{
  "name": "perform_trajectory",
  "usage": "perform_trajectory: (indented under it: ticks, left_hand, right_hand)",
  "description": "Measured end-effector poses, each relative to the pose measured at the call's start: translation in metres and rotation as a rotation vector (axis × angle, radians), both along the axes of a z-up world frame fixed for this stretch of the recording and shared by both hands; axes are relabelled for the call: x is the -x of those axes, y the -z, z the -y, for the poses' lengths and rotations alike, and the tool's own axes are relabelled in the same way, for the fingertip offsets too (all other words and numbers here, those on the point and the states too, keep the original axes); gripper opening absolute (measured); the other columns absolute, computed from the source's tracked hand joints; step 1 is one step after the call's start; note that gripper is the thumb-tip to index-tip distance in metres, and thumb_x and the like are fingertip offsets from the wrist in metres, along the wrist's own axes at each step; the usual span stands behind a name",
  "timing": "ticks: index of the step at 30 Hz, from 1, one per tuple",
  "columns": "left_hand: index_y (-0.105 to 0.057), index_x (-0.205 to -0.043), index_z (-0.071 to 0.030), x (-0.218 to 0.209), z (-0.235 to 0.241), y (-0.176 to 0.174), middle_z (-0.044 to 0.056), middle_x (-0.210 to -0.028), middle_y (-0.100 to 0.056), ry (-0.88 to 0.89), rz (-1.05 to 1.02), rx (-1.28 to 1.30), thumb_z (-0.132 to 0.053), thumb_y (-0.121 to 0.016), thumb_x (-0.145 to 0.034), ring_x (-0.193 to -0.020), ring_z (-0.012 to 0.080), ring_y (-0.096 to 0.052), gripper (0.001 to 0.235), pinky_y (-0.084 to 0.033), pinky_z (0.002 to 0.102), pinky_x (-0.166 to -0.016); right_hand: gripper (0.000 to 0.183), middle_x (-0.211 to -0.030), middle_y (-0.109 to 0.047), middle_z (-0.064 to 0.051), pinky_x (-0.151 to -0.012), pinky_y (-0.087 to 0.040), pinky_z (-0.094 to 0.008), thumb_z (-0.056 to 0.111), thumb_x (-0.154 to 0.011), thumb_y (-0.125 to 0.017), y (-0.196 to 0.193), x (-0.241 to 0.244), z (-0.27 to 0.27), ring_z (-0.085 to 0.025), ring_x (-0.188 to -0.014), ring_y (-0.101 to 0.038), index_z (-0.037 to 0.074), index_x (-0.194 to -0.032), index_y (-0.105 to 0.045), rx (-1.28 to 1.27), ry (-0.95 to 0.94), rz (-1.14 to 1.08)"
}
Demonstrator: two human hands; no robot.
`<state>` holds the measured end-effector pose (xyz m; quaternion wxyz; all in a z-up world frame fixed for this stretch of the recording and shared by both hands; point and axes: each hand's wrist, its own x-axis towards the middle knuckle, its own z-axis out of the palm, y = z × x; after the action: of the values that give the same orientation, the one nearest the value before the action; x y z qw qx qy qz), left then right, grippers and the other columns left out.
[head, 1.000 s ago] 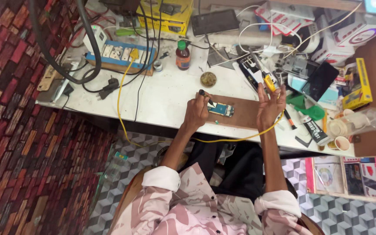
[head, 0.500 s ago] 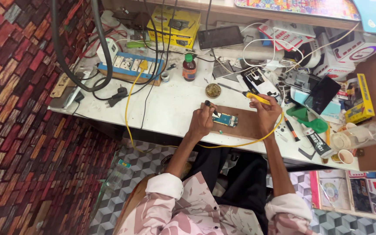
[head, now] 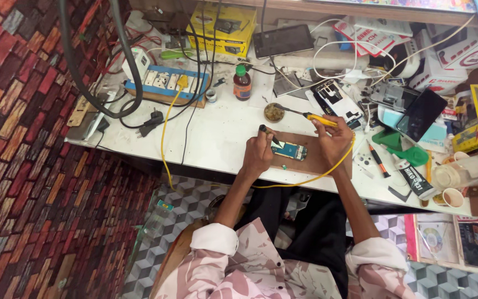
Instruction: The person uses a soldering iron and a small tool to work on a circuit board placed on a wooden board. They repeatedly apply heat to specific points on the board while holding it steady.
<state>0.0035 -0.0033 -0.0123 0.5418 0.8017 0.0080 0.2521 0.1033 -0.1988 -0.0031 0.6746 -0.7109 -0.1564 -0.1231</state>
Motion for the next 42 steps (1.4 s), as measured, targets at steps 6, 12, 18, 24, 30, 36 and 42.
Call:
perform_trajectory:
  ticks: [6,12,18,24,30,36,42]
  left_hand:
    - [-0.059,-0.111,0.001,0.005,0.002,0.017,0.024,-0.081,-0.068,-0.01,0.094,0.005,-0.011,-0.046,-0.106,-0.074,0.0444,-0.068,0.018,-0.05,0.048,-0.059]
    - [-0.06,-0.108,0.0,0.002,0.002,0.011,0.021,-0.067,-0.064,-0.008,0.001,-0.035,-0.011,-0.046,-0.106,-0.062,0.0413,-0.067,0.018,-0.047,0.049,-0.055]
    - [-0.06,-0.11,0.001,0.002,0.001,-0.001,0.02,-0.066,-0.063,-0.035,0.053,-0.04,-0.01,-0.047,-0.106,-0.058,0.0395,-0.064,0.018,-0.045,0.047,-0.052]
    - [-0.057,-0.109,0.0,0.001,0.003,-0.002,0.017,-0.067,-0.064,-0.029,0.062,-0.033,-0.01,-0.046,-0.105,-0.056,0.0363,-0.066,0.015,-0.046,0.044,-0.049]
    - [-0.058,-0.11,-0.001,0.004,0.004,-0.001,0.018,-0.065,-0.062,-0.035,0.026,-0.037,-0.01,-0.046,-0.104,-0.058,0.0392,-0.065,0.015,-0.046,0.046,-0.051]
    - [-0.057,-0.108,-0.002,0.001,0.003,0.003,0.018,-0.072,-0.065,-0.061,0.061,-0.096,-0.01,-0.048,-0.104,-0.063,0.0405,-0.067,0.013,-0.049,0.048,-0.054]
    - [-0.056,-0.108,0.001,0.0,0.006,0.011,0.02,-0.085,-0.07,-0.071,0.084,-0.167,-0.008,-0.049,-0.102,-0.067,0.0426,-0.068,0.013,-0.052,0.049,-0.056]
  right_hand:
    - [0.018,-0.107,-0.075,-0.015,-0.075,-0.059,-0.029,0.004,-0.093,-0.084,0.007,0.006,-0.005,-0.02,-0.087,-0.073,-0.003,-0.107,-0.074,0.223,0.056,0.291]
    - [0.019,-0.104,-0.076,-0.013,-0.07,-0.056,-0.029,0.008,-0.088,-0.086,-0.002,0.007,-0.009,-0.02,-0.079,-0.071,0.001,-0.103,-0.077,0.319,0.113,0.304]
    - [0.019,-0.104,-0.075,-0.015,-0.071,-0.056,-0.03,0.006,-0.09,-0.085,-0.007,0.008,-0.01,-0.021,-0.078,-0.072,-0.001,-0.105,-0.076,0.346,0.13,0.322]
    - [0.02,-0.104,-0.073,-0.015,-0.068,-0.059,-0.029,0.003,-0.092,-0.084,-0.009,0.01,-0.009,-0.021,-0.082,-0.074,-0.003,-0.107,-0.072,0.329,0.057,0.35]
    - [0.02,-0.099,-0.072,-0.015,-0.07,-0.057,-0.032,0.0,-0.09,-0.086,-0.012,0.016,-0.008,-0.023,-0.079,-0.073,-0.003,-0.105,-0.072,0.376,0.105,0.422]
    - [0.02,-0.1,-0.073,-0.016,-0.073,-0.056,-0.033,0.001,-0.089,-0.084,-0.015,0.018,-0.01,-0.023,-0.08,-0.072,-0.003,-0.105,-0.072,0.397,0.087,0.43]
    - [0.017,-0.101,-0.073,-0.015,-0.072,-0.056,-0.032,0.0,-0.09,-0.082,-0.013,0.016,-0.008,-0.022,-0.08,-0.072,-0.002,-0.104,-0.072,0.349,0.038,0.37]
